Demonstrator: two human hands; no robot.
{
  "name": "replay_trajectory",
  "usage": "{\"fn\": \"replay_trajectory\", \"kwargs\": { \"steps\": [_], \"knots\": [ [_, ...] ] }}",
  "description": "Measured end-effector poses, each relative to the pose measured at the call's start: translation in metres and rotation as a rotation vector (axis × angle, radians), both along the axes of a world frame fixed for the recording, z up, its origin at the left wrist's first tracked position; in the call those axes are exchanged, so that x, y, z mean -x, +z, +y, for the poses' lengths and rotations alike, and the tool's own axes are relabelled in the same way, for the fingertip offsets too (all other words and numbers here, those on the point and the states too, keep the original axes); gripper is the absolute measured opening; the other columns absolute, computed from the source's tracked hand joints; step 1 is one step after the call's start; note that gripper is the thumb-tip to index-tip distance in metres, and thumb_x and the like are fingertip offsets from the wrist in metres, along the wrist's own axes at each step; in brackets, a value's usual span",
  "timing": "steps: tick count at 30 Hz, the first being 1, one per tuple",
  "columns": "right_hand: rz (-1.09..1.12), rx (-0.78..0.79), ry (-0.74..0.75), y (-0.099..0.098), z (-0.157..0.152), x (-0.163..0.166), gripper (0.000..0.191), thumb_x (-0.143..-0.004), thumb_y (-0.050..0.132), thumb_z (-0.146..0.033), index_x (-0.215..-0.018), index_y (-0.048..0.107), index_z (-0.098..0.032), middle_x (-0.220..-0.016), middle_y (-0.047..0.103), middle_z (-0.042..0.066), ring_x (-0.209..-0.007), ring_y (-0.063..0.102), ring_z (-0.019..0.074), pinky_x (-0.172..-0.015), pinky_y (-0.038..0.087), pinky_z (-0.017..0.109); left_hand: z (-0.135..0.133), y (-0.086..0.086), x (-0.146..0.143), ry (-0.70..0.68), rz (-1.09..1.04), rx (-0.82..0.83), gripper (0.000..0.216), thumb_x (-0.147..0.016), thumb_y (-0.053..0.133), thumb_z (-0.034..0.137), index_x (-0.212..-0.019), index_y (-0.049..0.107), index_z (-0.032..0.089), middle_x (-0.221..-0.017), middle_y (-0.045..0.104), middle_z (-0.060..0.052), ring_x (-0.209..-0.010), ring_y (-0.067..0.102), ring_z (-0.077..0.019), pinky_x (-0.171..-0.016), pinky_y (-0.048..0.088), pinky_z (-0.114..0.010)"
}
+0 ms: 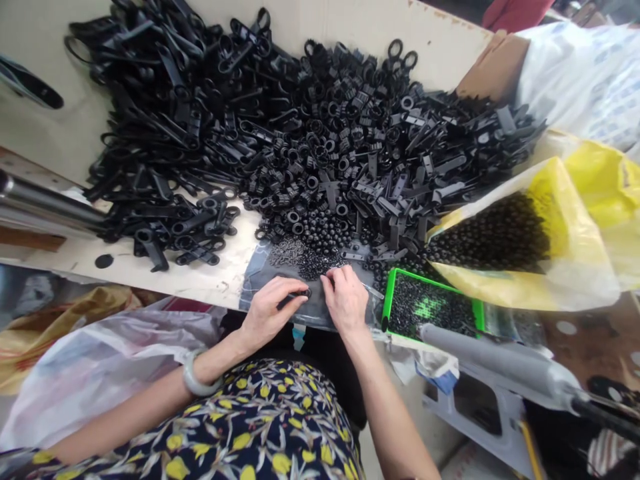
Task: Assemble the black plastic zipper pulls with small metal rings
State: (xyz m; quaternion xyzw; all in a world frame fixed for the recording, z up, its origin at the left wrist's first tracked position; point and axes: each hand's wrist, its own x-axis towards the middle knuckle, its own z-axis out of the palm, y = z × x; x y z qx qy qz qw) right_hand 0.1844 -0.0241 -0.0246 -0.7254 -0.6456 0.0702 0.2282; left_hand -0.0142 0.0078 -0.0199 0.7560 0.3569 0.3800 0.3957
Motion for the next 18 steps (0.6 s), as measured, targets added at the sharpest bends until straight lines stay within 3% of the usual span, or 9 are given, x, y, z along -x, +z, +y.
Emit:
{"fn": "replay_trajectory", "kwargs": {
  "steps": [7, 12, 18],
  "knots": [
    [-0.027, -0.012, 0.077, -0.004, -0.012, -0.014, 0.024, -0.108, 0.051, -0.03, -0.1, 0.071, -0.021, -0.098, 0.072, 0.007, -0.087, 0.067, 0.0205, -0.081, 0.049, 0.032, -0.003, -0.003, 0.007, 0.063, 0.045, -0.053, 0.015, -0.099, 0.067, 0.027, -0.11, 0.075, 0.021, -0.108, 0.077, -0.007, -0.104, 0.068, -0.0221, -0.096, 0.049, -0.04],
    [0.147, -0.064, 0.089, -0.005, -0.017, -0.019, 0.022, -0.108, 0.052, -0.032, -0.102, 0.072, -0.022, -0.1, 0.074, 0.006, -0.09, 0.07, 0.0195, -0.084, 0.053, 0.031, -0.002, -0.007, 0.003, 0.052, 0.106, -0.083, 0.016, -0.099, 0.068, 0.028, -0.11, 0.076, 0.02, -0.107, 0.078, -0.007, -0.1, 0.068, -0.0217, -0.09, 0.046, -0.039],
    [0.413, -0.098, 0.036, 0.005, -0.02, -0.01, 0.016, -0.104, 0.061, -0.031, -0.1, 0.073, -0.023, -0.095, 0.074, 0.004, -0.082, 0.069, 0.0183, -0.075, 0.054, 0.032, 0.0, -0.014, -0.003, 0.047, 0.144, -0.182, 0.014, -0.101, 0.066, 0.028, -0.109, 0.075, 0.021, -0.105, 0.08, -0.005, -0.095, 0.068, -0.02, -0.084, 0.044, -0.038]
  ]
}}
